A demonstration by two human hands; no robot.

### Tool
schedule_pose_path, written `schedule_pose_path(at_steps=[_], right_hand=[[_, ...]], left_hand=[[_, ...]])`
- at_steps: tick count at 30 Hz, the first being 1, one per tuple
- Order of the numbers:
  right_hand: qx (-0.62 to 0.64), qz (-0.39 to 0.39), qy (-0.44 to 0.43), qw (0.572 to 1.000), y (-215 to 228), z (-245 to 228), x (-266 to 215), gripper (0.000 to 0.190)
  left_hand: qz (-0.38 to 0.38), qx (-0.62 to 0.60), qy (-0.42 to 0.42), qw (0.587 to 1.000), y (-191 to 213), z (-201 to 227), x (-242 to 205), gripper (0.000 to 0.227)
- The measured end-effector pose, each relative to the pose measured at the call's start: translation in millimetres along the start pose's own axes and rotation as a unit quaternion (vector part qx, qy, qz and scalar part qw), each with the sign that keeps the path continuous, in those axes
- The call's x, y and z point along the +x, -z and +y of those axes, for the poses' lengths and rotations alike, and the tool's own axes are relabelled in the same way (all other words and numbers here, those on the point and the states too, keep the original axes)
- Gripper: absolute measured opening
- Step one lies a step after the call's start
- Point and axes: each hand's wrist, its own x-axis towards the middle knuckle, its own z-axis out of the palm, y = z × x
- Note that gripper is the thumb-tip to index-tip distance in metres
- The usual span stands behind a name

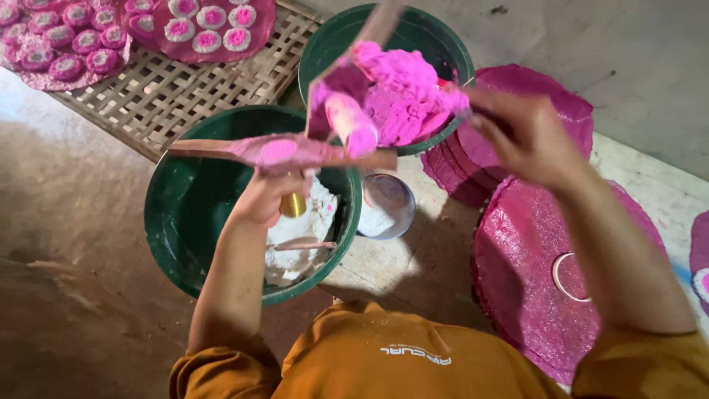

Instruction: The person uses a wooden mold and a metal ring to shape pink food mixture into small circular patterns on round mats. They take mixture from bowls and use a stick to adjust the dough within the mold.

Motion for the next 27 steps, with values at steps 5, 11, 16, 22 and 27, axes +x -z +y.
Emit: schedule_pose_path(at_steps=[5,11,16,22,27], right_hand=[[-0.007,-0.032,0.035,0.999,4.4,11.0,25.3,0.041],[-0.032,-0.179,-0.059,0.981,-79.5,47.7,21.8,0.048],[-0.011,-0.103,-0.141,0.985,-138.8,99.2,37.7,0.045],[0.018,0.070,0.087,0.994,-92.9,71.4,76.6,0.070],[0.694,0.054,0.080,0.713,-90.9,-6.9,-24.5,0.091]], left_hand=[[-0.045,-0.095,0.026,0.994,-15.6,27.1,-25.4,0.051],[-0.011,-0.146,-0.080,0.986,-36.6,45.5,-30.4,0.047],[0.005,-0.158,-0.112,0.981,-37.1,58.6,-31.3,0.046],[-0.120,-0.290,0.035,0.949,-78.8,15.0,-16.2,0.046],[-0.312,-0.418,0.228,0.822,-139.0,-38.0,-19.2,0.029]])
